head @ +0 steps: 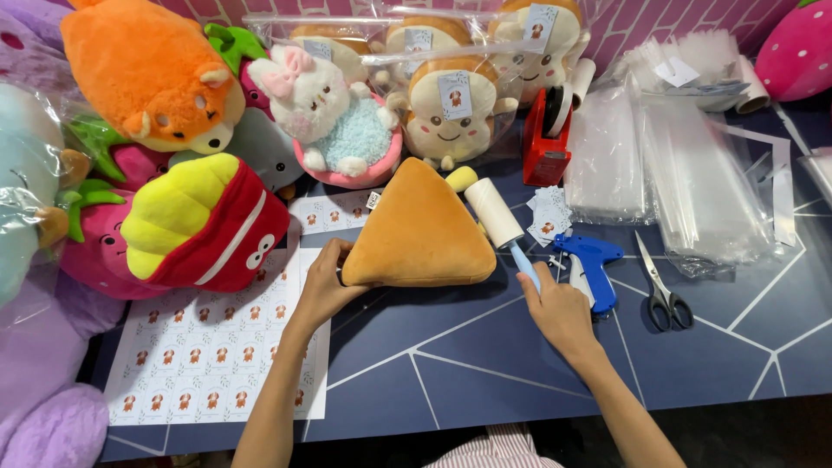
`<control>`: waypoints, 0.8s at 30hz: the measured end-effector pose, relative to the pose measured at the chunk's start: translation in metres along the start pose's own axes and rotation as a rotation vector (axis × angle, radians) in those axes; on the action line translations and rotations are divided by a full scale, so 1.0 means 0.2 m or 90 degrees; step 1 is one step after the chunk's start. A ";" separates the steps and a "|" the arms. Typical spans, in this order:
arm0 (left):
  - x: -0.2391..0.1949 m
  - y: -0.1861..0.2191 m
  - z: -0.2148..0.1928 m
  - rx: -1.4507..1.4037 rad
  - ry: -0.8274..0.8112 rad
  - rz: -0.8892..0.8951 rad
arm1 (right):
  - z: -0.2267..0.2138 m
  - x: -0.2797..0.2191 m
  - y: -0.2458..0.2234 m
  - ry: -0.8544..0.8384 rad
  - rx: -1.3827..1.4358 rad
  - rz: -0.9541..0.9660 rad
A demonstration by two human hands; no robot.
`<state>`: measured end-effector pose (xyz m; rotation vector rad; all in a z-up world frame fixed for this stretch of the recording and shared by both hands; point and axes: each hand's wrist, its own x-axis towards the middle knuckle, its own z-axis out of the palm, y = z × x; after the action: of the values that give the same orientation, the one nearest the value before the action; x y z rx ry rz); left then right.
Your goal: Cleaning a pizza-shaped plush toy using a lint roller on a craft table.
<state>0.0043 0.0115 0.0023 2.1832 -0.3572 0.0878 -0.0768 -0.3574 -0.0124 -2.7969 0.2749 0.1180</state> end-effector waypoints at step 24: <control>-0.01 -0.13 -0.03 0.342 0.192 0.405 | 0.08 -0.01 -0.06 -0.100 0.121 0.008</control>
<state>0.0111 0.0313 -0.0144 2.4340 -0.9220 0.9471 -0.0764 -0.3407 -0.0241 -2.5808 0.2515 0.2972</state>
